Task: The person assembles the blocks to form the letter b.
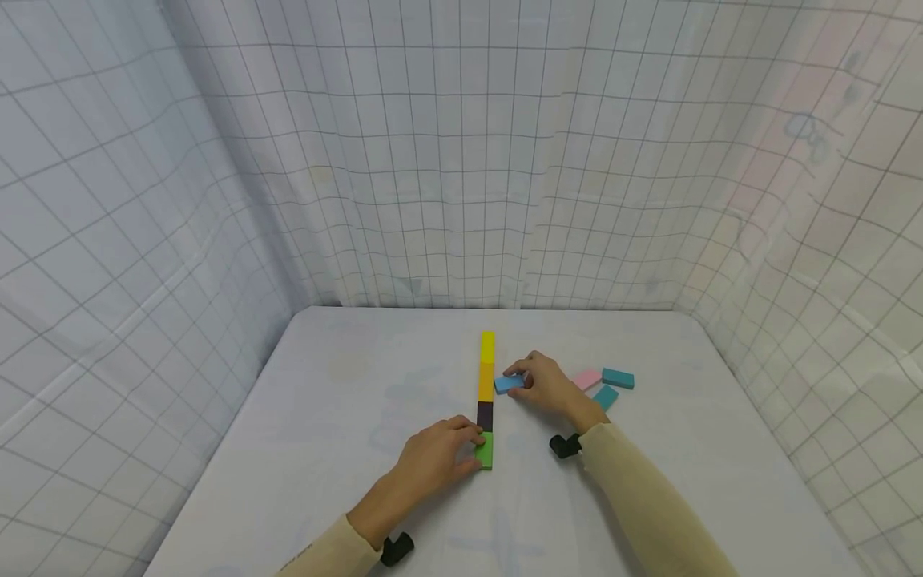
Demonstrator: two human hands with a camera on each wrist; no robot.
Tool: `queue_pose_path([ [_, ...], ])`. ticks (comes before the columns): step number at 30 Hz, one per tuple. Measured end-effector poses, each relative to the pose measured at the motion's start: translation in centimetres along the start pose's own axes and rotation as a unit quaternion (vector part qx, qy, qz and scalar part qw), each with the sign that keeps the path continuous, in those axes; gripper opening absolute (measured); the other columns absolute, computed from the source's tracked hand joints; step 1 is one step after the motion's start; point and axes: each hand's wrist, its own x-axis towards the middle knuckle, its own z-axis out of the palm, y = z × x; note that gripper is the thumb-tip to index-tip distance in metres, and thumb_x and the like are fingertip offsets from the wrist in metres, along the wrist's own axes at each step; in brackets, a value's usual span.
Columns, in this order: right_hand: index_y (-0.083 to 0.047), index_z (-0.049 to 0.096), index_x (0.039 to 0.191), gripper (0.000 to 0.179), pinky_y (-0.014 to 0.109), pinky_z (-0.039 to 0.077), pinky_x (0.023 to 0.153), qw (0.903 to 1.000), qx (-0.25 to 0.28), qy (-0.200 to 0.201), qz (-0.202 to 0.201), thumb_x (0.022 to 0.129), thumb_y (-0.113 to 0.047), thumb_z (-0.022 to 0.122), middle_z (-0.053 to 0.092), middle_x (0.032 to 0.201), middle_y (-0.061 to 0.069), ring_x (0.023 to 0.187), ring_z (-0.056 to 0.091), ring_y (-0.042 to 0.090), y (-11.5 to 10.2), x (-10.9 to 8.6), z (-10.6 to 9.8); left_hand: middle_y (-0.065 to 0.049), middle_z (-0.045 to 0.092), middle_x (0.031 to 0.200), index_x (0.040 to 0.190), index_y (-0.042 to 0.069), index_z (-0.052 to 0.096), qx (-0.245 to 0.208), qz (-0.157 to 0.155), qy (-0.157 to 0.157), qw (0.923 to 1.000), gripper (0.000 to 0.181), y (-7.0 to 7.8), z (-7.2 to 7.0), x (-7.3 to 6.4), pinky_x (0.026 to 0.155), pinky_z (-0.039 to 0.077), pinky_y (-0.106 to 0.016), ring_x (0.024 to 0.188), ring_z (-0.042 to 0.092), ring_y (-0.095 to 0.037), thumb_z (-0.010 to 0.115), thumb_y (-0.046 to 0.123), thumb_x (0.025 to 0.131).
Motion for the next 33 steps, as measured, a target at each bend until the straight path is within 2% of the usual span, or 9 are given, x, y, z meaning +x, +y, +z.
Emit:
queue_pose_path([
  [20,-0.016,0.080,0.145,0.040,0.035,0.064,0.092,0.9997,-0.017,0.013,-0.012,0.106,-0.020,0.089,0.070,0.136,0.013,0.100,0.066,0.016,-0.1,-1.2,-1.1,0.005,0.080,0.143,0.127,0.019,0.089,-0.010,-0.013,-0.008,0.9998,0.032,-0.1,0.1,0.2,0.108,0.070,-0.045,0.131,0.079,-0.021,0.097,0.031,0.099],
  [27,-0.020,0.080,0.147,0.043,0.034,0.063,0.093,0.9996,-0.024,0.011,0.010,0.105,-0.026,0.090,0.070,0.140,0.011,0.103,0.064,0.018,0.3,-1.7,-1.7,0.006,0.080,0.143,0.127,0.019,0.089,-0.011,-0.013,-0.012,0.9998,0.032,-0.1,0.2,0.1,0.109,0.069,-0.045,0.131,0.079,-0.021,0.097,0.031,0.099],
  [33,-0.019,0.080,0.147,0.042,0.035,0.063,0.091,0.9993,-0.031,0.022,0.006,0.106,-0.026,0.089,0.071,0.140,0.012,0.105,0.065,0.020,0.9,-2.5,-2.3,0.007,0.081,0.143,0.128,0.020,0.089,-0.008,-0.019,-0.015,0.9997,0.033,-0.1,0.2,0.1,0.110,0.069,-0.045,0.132,0.079,-0.020,0.097,0.034,0.099],
])
